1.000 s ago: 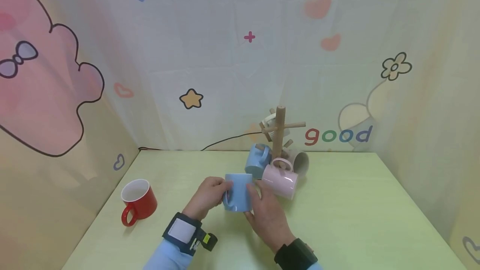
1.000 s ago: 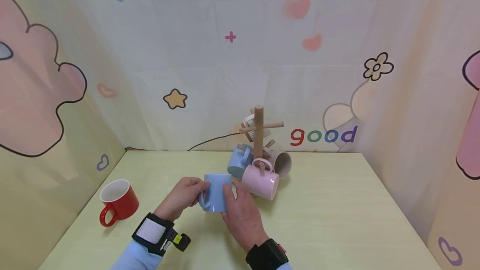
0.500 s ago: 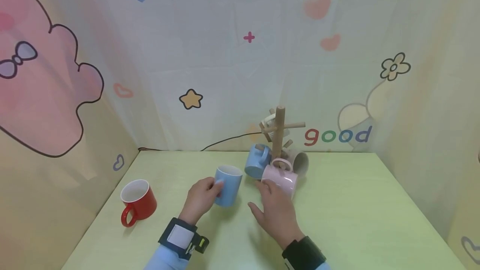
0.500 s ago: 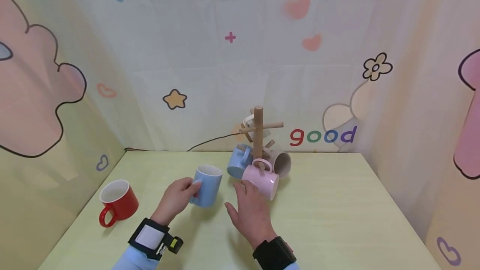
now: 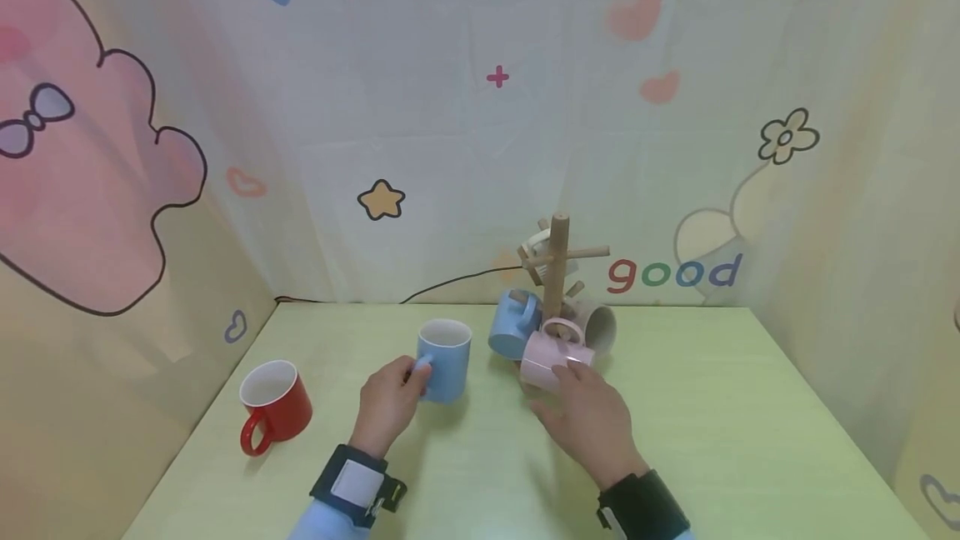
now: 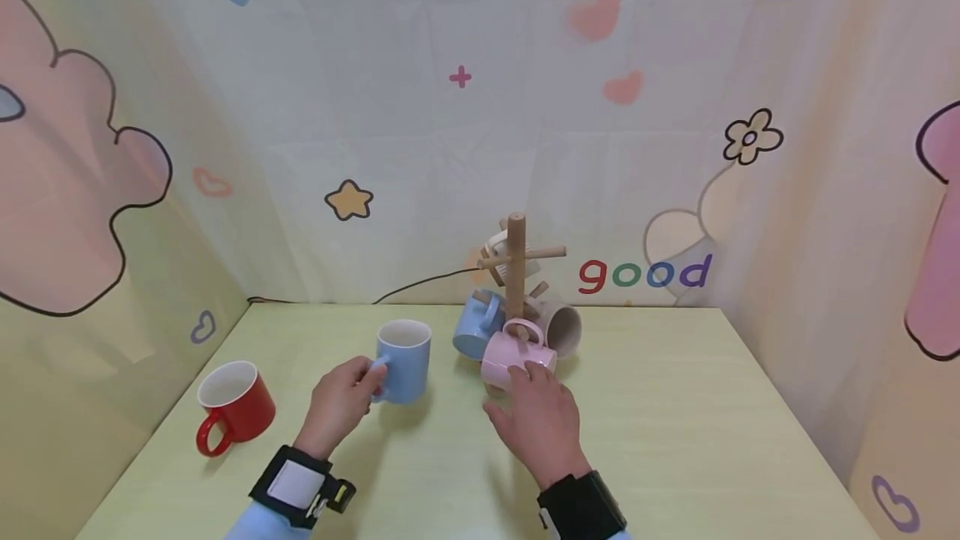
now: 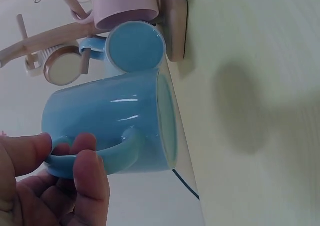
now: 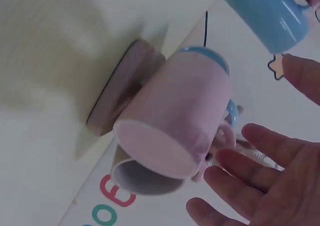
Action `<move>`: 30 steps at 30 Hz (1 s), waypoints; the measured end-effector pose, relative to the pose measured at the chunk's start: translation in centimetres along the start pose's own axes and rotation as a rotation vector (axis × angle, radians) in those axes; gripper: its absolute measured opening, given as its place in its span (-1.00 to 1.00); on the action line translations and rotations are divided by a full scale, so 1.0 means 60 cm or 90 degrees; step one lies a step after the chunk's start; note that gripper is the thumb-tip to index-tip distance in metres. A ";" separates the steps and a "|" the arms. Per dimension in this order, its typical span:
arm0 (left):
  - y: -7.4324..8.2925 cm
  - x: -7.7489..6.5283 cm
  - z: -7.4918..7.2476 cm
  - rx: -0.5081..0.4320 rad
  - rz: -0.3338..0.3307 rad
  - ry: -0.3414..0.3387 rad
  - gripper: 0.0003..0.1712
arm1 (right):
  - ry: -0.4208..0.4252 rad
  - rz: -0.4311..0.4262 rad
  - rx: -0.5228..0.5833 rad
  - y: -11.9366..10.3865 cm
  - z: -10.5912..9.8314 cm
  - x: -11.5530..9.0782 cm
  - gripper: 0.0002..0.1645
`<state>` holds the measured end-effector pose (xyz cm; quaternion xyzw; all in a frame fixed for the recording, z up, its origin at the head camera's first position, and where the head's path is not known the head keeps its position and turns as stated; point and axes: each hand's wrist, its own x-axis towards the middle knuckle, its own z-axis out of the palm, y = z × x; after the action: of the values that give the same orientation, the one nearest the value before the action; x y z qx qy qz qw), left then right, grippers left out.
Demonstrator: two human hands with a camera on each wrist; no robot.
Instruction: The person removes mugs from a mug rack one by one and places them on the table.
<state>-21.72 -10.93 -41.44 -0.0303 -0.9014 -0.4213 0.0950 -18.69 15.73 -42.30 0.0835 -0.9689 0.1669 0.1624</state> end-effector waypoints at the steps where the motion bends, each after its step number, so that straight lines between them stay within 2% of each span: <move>1: -0.002 0.000 0.000 -0.004 -0.001 0.005 -0.74 | -0.009 0.011 0.002 0.005 -0.004 0.000 -0.30; 7: -0.009 -0.002 -0.005 -0.020 -0.007 0.034 -0.78 | -0.047 0.062 0.008 0.033 -0.027 -0.003 -0.26; 14: -0.008 -0.009 -0.018 -0.028 -0.014 0.060 -0.79 | -0.047 0.080 0.001 0.069 -0.039 -0.016 -0.22; 21: -0.015 -0.017 -0.023 -0.038 -0.022 0.079 -0.74 | -0.144 0.130 -0.018 0.095 -0.045 -0.027 -0.20; 30: -0.024 -0.028 -0.034 -0.036 -0.035 0.102 -0.68 | -0.251 0.178 -0.010 0.108 -0.053 -0.033 -0.08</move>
<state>-19.95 -13.38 -41.57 0.0259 -0.8793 -0.4498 0.1543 -17.35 23.07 -42.06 -0.0215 -0.9853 0.1605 -0.0540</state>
